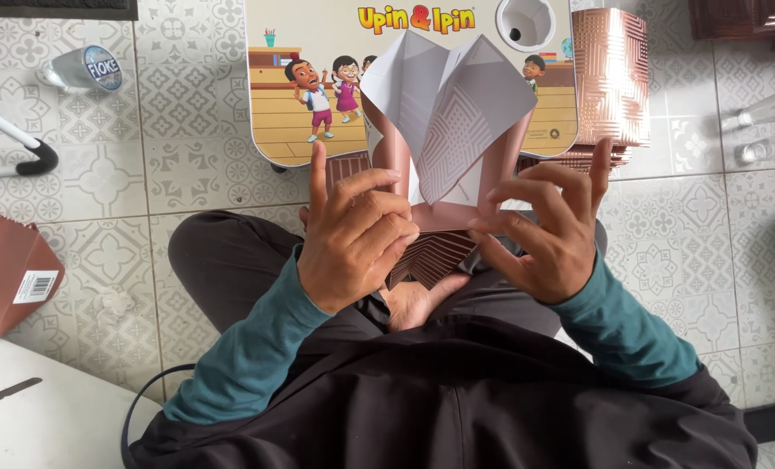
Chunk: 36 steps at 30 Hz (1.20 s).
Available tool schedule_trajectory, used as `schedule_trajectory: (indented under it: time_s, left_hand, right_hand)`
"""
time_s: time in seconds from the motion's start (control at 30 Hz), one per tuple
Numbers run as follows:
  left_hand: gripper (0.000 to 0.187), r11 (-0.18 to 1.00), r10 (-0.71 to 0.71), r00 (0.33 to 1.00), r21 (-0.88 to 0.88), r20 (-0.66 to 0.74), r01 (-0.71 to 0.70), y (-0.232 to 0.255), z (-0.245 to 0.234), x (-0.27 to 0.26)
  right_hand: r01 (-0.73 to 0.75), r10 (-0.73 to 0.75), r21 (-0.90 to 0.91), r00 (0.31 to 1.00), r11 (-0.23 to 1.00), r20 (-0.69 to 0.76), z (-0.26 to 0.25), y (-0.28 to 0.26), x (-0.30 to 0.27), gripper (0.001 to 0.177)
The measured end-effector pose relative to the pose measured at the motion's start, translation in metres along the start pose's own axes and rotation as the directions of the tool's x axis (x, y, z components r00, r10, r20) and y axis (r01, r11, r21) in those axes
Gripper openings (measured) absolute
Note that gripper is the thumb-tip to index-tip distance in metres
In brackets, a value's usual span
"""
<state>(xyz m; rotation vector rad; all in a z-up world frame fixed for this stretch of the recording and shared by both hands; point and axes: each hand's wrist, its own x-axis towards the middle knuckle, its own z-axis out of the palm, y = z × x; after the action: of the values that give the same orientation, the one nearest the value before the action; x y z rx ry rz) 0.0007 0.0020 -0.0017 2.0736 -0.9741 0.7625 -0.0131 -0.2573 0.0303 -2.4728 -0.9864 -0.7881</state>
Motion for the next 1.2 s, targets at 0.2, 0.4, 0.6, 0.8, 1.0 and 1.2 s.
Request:
schedule_trajectory:
  time_s: [0.2, 0.4, 0.6, 0.8, 1.0, 1.2]
  left_hand:
    - [0.015, 0.982, -0.019, 1.0, 0.189, -0.01, 0.02, 0.018, 0.009, 0.017]
    - [0.019, 0.998, -0.016, 1.0, 0.064, 0.024, 0.014, 0.009, 0.008, 0.01]
    - [0.02, 0.999, -0.027, 0.995, -0.044, 0.095, 0.031, 0.012, -0.009, 0.018]
    - [0.042, 0.998, 0.0, 1.0, 0.067, 0.018, -0.002, 0.021, -0.005, 0.021]
    - [0.01, 0.995, -0.012, 0.997, 0.102, -0.079, 0.02, 0.026, 0.008, 0.016]
    - [0.013, 0.999, -0.03, 0.994, 0.037, -0.109, 0.034, 0.027, 0.011, 0.018]
  right_hand:
    - [-0.037, 0.045, 0.07, 0.991, 0.997, -0.122, 0.008, -0.012, 0.003, 0.017]
    - [0.112, -0.138, 0.151, 0.974, 0.982, 0.179, -0.002, 0.011, 0.011, 0.043]
    - [0.267, -0.279, 0.156, 0.959, 0.951, 0.058, -0.003, 0.037, 0.031, 0.018]
    - [0.189, -0.212, 0.263, 0.975, 0.946, 0.064, 0.003, 0.036, 0.033, 0.014]
    - [0.086, -0.13, 0.387, 0.987, 0.918, 0.09, 0.003, 0.032, 0.033, 0.013]
    - [0.152, -0.197, 0.405, 0.978, 0.901, 0.073, 0.0, 0.029, 0.041, 0.013]
